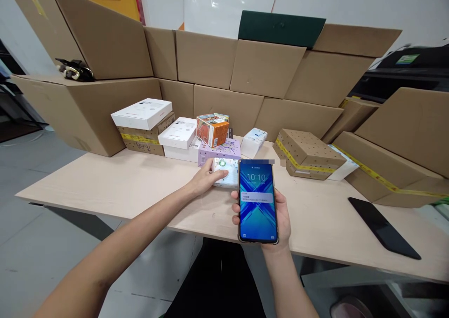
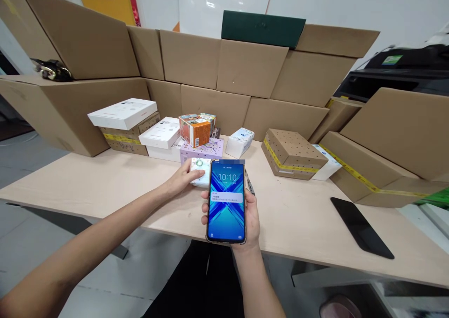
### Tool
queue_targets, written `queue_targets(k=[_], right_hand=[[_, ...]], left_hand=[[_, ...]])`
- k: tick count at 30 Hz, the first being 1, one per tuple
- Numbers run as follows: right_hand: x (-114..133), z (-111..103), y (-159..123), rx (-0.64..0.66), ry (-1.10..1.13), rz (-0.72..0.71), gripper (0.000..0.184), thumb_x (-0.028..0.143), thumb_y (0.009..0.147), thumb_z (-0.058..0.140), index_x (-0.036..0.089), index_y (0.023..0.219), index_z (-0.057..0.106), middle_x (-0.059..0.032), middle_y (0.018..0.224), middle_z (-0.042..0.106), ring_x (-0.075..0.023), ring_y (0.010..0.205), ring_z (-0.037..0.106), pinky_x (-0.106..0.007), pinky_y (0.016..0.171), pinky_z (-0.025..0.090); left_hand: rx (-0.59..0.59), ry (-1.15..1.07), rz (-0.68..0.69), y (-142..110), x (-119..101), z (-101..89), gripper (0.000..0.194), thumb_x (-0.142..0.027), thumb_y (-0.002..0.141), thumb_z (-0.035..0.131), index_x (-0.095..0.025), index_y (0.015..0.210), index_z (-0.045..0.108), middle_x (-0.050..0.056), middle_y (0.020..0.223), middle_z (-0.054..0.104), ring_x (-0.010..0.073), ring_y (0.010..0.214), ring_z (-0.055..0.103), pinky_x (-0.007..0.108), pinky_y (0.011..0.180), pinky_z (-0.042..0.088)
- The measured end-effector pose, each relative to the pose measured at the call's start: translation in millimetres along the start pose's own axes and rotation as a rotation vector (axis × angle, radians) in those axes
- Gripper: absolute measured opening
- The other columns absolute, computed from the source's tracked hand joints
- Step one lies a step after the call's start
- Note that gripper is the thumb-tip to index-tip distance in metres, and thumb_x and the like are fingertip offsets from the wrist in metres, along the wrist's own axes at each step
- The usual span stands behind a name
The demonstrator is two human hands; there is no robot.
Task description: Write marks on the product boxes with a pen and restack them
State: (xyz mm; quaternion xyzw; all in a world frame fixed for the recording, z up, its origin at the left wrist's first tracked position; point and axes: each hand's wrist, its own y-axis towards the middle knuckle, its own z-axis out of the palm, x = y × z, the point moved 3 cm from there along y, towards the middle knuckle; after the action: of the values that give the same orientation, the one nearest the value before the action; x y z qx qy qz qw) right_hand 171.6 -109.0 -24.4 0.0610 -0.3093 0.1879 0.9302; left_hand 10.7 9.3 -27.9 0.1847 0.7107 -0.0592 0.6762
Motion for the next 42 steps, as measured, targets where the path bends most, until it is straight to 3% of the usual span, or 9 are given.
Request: queue_targets(k=[4,9,15,18,21,26,33,37,42], right_hand=[[23.3,-4.2,-16.4,-0.133,-0.098,-0.09,0.062,0.066,0.087,0.037,0.022,0.122,0.064,-0.0113,0.111,0.073,-0.0231,0.082,0.068,-0.04,0.071,0.056],[83.2,-30.9,-50.4,-0.535,-0.496,-0.308,0.06,0.062,0.085,0.044,0.02,0.124,0.062,-0.014,0.12,0.069,-0.0281,0.09,0.069,-0.043,0.076,0.056],[130.8,-87.5,-69.0,-0.986,-1.632,-0.203,0.069,0.055,0.089,0.044,0.023,0.149,0.041,-0.0144,0.131,0.061,-0.0337,0.114,0.06,-0.048,0.096,0.047],[132.4,-103.9,-68.9,-1.047,-2.077,-0.051,0.073,0.054,0.091,0.039,0.018,0.154,0.033,-0.0208,0.128,0.06,-0.0407,0.121,0.055,-0.054,0.099,0.042],[127.8,-110.0,-68.7,-1.078,-2.249,0.151,0.072,0.055,0.092,0.034,0.021,0.155,0.031,-0.0216,0.124,0.061,-0.0449,0.114,0.057,-0.055,0.091,0.045],[122.4,-111.2,-66.2,-1.067,-2.332,0.238,0.068,0.056,0.094,0.031,0.025,0.154,0.032,-0.019,0.127,0.06,-0.0436,0.113,0.056,-0.052,0.089,0.045],[122.4,-120.5,-65.6,-1.058,-2.344,0.214,0.062,0.058,0.095,0.032,0.025,0.146,0.045,-0.0175,0.13,0.061,-0.0436,0.115,0.054,-0.055,0.088,0.045],[114.6,-116.6,-67.3,-1.119,-2.397,0.016,0.058,0.059,0.095,0.039,0.022,0.136,0.057,-0.0185,0.13,0.062,-0.0443,0.111,0.056,-0.057,0.083,0.047],[105.7,-105.1,-73.5,-1.186,-2.445,-0.709,0.039,0.045,0.094,0.055,0.014,0.111,0.071,-0.0166,0.122,0.068,-0.0379,0.111,0.056,-0.05,0.085,0.049]], left_hand=[[-0.011,0.041,-0.007,-0.3,1.2,-1.6,0.053,-0.043,0.079,0.07,-0.016,0.12,0.048,0.011,0.122,0.062,0.027,0.114,0.058,0.04,0.096,0.046],[-0.019,0.101,-0.048,-1.9,1.0,-3.2,0.054,-0.045,0.078,0.07,-0.016,0.118,0.049,0.01,0.121,0.062,0.027,0.113,0.057,0.039,0.097,0.045],[-0.002,0.169,-0.013,-7.0,-0.3,-0.9,0.068,-0.047,0.076,0.071,-0.019,0.131,0.042,0.009,0.119,0.061,0.0271,0.11,0.059,0.041,0.094,0.048],[0.015,0.31,0.051,-11.4,-4.3,0.6,0.074,-0.046,0.073,0.073,-0.019,0.135,0.041,0.01,0.12,0.06,0.0295,0.111,0.058,0.045,0.096,0.047],[0.05,0.471,0.194,-15.6,-8.2,3.4,0.074,-0.04,0.07,0.074,-0.02,0.134,0.042,0.013,0.131,0.052,0.0316,0.121,0.052,0.049,0.102,0.044],[0.156,0.653,0.413,-19.9,-9.2,9.8,0.072,-0.03,0.068,0.073,-0.022,0.133,0.043,0.012,0.13,0.048,0.0306,0.124,0.048,0.049,0.105,0.045],[0.153,0.675,0.411,-17.9,-5.8,9.5,0.075,-0.033,0.07,0.075,-0.024,0.136,0.041,0.012,0.132,0.047,0.0305,0.126,0.049,0.049,0.106,0.046],[0.15,0.673,0.406,-18.2,-5.4,9.8,0.075,-0.034,0.07,0.076,-0.024,0.136,0.041,0.011,0.131,0.047,0.0302,0.125,0.049,0.05,0.105,0.047],[0.125,0.685,0.42,-21.0,-3.8,11.4,0.076,-0.032,0.07,0.077,-0.025,0.136,0.042,0.011,0.13,0.047,0.0295,0.122,0.05,0.048,0.099,0.052]])
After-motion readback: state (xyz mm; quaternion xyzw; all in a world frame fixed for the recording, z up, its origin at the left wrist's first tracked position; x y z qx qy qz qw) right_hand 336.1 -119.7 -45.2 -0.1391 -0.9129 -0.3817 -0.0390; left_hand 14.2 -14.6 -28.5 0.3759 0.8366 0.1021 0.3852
